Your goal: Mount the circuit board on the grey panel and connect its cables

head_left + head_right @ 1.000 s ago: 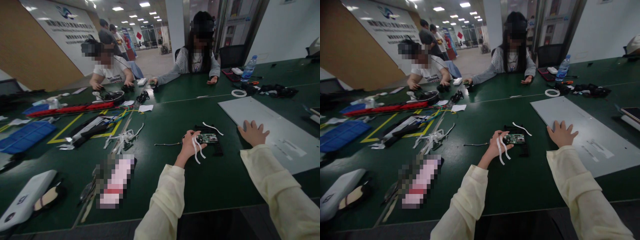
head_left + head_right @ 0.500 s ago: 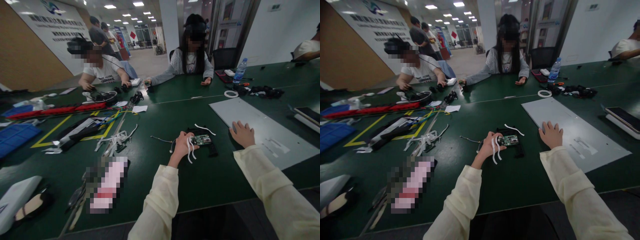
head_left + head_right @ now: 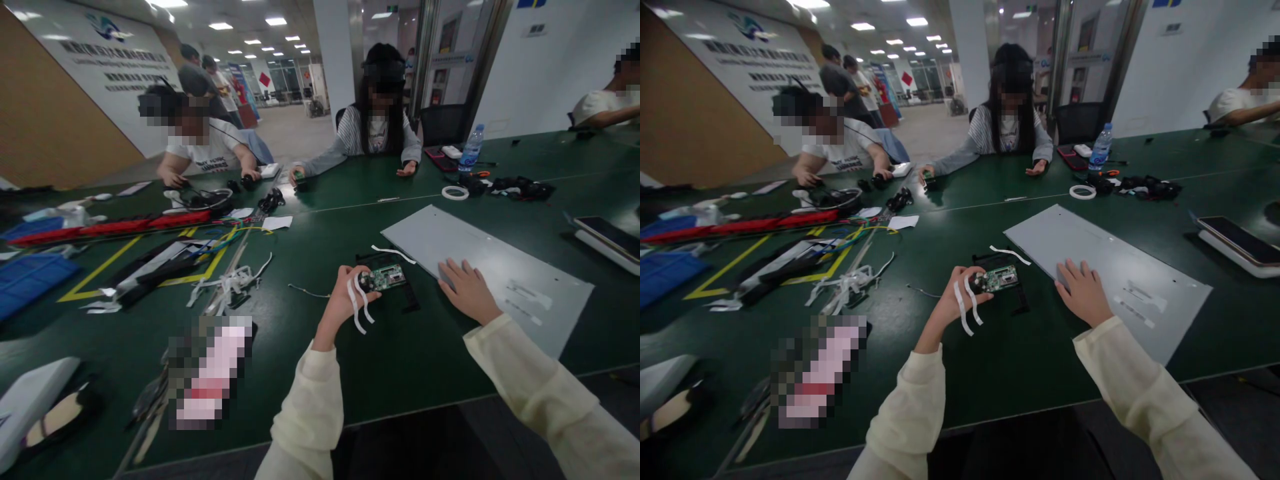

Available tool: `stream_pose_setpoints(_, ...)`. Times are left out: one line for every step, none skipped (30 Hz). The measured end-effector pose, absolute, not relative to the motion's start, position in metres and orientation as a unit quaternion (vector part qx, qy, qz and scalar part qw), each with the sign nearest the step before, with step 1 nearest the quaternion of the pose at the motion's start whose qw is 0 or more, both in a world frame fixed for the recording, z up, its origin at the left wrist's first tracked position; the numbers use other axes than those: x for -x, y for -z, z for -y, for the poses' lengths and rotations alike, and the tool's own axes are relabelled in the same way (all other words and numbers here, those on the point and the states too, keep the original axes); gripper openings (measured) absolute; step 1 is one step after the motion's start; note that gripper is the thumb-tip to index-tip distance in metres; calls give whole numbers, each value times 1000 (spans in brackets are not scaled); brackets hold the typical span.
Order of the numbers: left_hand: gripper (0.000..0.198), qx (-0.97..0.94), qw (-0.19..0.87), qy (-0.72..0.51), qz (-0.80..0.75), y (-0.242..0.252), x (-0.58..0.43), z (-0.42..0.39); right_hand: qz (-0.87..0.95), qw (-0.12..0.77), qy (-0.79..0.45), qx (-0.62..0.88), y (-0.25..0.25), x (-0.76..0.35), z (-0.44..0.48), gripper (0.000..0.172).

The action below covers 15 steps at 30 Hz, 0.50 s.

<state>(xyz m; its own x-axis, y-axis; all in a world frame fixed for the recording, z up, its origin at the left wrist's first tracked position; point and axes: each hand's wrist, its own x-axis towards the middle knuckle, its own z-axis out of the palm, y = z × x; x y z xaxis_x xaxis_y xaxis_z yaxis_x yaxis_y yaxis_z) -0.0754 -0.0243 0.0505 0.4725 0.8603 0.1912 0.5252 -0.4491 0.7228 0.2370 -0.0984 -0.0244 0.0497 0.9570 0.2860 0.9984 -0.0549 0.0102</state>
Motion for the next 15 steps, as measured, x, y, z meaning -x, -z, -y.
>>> stream_pose_setpoints(51,-804,298,-280,-432,-54,78,26,691,96,102,709,23,-234,102,52)
stream_pose_setpoints(51,-804,297,-279,-433,-57,81,28,701,96,95,700,22,-231,105,52)
stream_pose_setpoints(50,-805,297,-277,-433,-60,84,30,711,96,88,691,21,-229,107,52)
stream_pose_setpoints(50,-805,297,-276,-434,-63,87,31,720,96,81,683,20,-226,110,53)
stream_pose_setpoints(49,-805,295,-276,-435,-65,90,33,728,97,74,675,19,-223,113,53)
stream_pose_setpoints(49,-805,291,-278,-437,-67,92,34,736,99,67,667,18,-220,116,53)
stream_pose_setpoints(49,-804,286,-279,-441,-69,95,35,744,101,61,658,17,-217,118,53)
stream_pose_setpoints(49,-803,279,-279,-446,-71,97,36,751,105,55,650,16,-213,121,53)
stream_pose_setpoints(49,-801,272,-280,-453,-72,98,37,759,109,49,640,15,-210,124,53)
stream_pose_setpoints(49,-800,267,-278,-460,-74,100,37,766,112,42,631,14,-206,127,53)
stream_pose_setpoints(49,-799,263,-277,-465,-75,102,38,773,114,35,623,12,-203,130,53)
stream_pose_setpoints(50,-798,258,-276,-469,-77,104,38,779,115,29,616,10,-199,133,53)
stream_pose_setpoints(50,-798,253,-276,-472,-80,105,39,784,115,21,610,8,-196,136,54)
stream_pose_setpoints(50,-798,248,-275,-475,-82,107,39,790,114,14,603,6,-193,138,54)
stream_pose_setpoints(50,-799,241,-273,-478,-86,108,40,796,113,7,595,5,-190,140,54)
